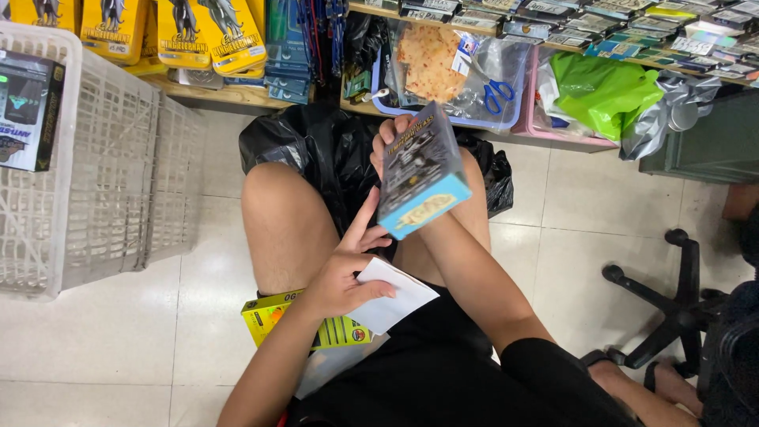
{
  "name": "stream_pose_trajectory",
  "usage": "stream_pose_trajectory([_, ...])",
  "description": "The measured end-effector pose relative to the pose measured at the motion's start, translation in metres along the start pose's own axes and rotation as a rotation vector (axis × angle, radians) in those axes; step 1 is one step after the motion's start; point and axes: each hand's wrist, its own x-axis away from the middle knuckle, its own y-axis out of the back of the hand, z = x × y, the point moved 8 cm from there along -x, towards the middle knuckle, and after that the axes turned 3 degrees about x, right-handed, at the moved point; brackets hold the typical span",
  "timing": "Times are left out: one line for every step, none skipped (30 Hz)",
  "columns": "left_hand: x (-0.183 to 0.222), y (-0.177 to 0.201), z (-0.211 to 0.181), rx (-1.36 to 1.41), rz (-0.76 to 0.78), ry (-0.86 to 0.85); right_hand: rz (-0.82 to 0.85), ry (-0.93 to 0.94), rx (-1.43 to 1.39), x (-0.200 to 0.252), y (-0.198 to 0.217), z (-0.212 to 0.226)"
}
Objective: The person sits in a shop and slides phone screen protector boxes into white paper sleeves one at a time, pressing each box fully into its sleeve, then reaches up and places the sleeved boxes onto the store shelf.
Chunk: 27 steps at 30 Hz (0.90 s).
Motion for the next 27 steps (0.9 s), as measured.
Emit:
stream_pose_trajectory([-0.001,0.000,0.000,-0.003,0.007,-0.006,0.006,0.006,0.003,-0.004,-0.002,0.002])
stream_pose_trajectory([-0.002,0.002,0.000,-0.009,-0.015,-0.001,0.070,0.060,0.115,-0.007,-0.010,0.007])
stream_pose_trajectory([-0.002,0.002,0.000,-0.014,-0.041,0.005,0.132,0.111,0.225,-0.009,-0.018,0.011])
stream_pose_trajectory([0.000,0.002,0.003,-0.016,-0.039,0.001,0.136,0.113,0.227,-0.008,-0.013,0.007])
stream_pose_trajectory([0.003,0.008,0.000,-0.054,-0.113,-0.076,0.136,0.124,0.202,-0.008,-0.008,0.003])
stream_pose_trajectory([0.006,0.014,-0.002,-0.091,-0.188,-0.155,0.136,0.136,0.176,-0.008,-0.003,-0.001])
stream_pose_trajectory([0.005,0.014,-0.006,-0.092,-0.187,-0.158,0.139,0.137,0.178,-0.006,-0.006,-0.004])
stream_pose_trajectory([0.004,0.012,-0.009,-0.177,-0.184,-0.148,0.198,0.159,0.203,-0.004,-0.014,-0.006])
stream_pose_trajectory([0.004,0.011,-0.012,-0.263,-0.186,-0.135,0.255,0.178,0.225,-0.001,-0.022,-0.010])
stream_pose_trajectory([0.005,0.010,-0.011,-0.266,-0.189,-0.136,0.258,0.176,0.223,0.008,-0.043,-0.004])
stream_pose_trajectory([0.006,0.012,-0.010,-0.286,-0.220,-0.132,0.007,0.064,0.298,0.013,-0.045,-0.005])
stream_pose_trajectory([0.008,0.013,-0.010,-0.307,-0.251,-0.128,-0.247,-0.043,0.372,0.024,-0.045,-0.004])
stream_pose_trajectory([0.007,0.014,-0.012,-0.309,-0.248,-0.129,-0.245,-0.040,0.370,0.036,-0.043,0.004])
stream_pose_trajectory([0.006,0.018,-0.013,-0.310,-0.277,-0.116,-0.251,0.015,0.654,0.048,-0.041,0.018])
stream_pose_trajectory([0.005,0.023,-0.014,-0.313,-0.303,-0.105,-0.252,0.077,0.936,0.058,-0.042,0.031])
stream_pose_trajectory([0.002,0.026,-0.013,-0.318,-0.296,-0.109,-0.250,0.085,0.934,0.077,-0.043,0.036])
stream_pose_trajectory([0.003,0.026,-0.010,-0.284,-0.297,-0.093,-0.302,0.055,0.968,0.102,-0.040,0.040])
stream_pose_trajectory([0.004,0.027,-0.007,-0.250,-0.297,-0.076,-0.354,0.025,1.001,0.127,-0.037,0.044])
stream_pose_trajectory([0.002,0.026,-0.007,-0.248,-0.296,-0.076,-0.356,0.025,1.002,0.132,-0.060,0.044])
stream_pose_trajectory([-0.001,0.023,-0.007,-0.262,-0.266,-0.077,-0.264,0.031,1.104,0.135,-0.090,0.041])
stream_pose_trajectory([-0.003,0.020,-0.007,-0.278,-0.231,-0.076,-0.173,0.040,1.200,0.138,-0.119,0.036])
stream_pose_trajectory([-0.004,0.019,-0.009,-0.277,-0.226,-0.073,-0.177,0.042,1.198,0.133,-0.133,0.038])
stream_pose_trajectory([-0.006,0.015,-0.011,-0.271,-0.194,-0.062,-0.108,0.053,1.277,0.128,-0.153,0.039])
stream_pose_trajectory([-0.008,0.011,-0.012,-0.264,-0.161,-0.051,-0.038,0.064,1.354,0.123,-0.173,0.039])
stream_pose_trajectory([-0.008,0.011,-0.012,-0.263,-0.157,-0.050,-0.042,0.067,1.354,0.125,-0.170,0.037])
stream_pose_trajectory([-0.008,0.012,-0.010,-0.247,-0.148,-0.016,-0.099,0.077,1.311,0.127,-0.164,0.039])
stream_pose_trajectory([-0.008,0.012,-0.007,-0.231,-0.139,0.020,-0.156,0.086,1.266,0.130,-0.158,0.040])
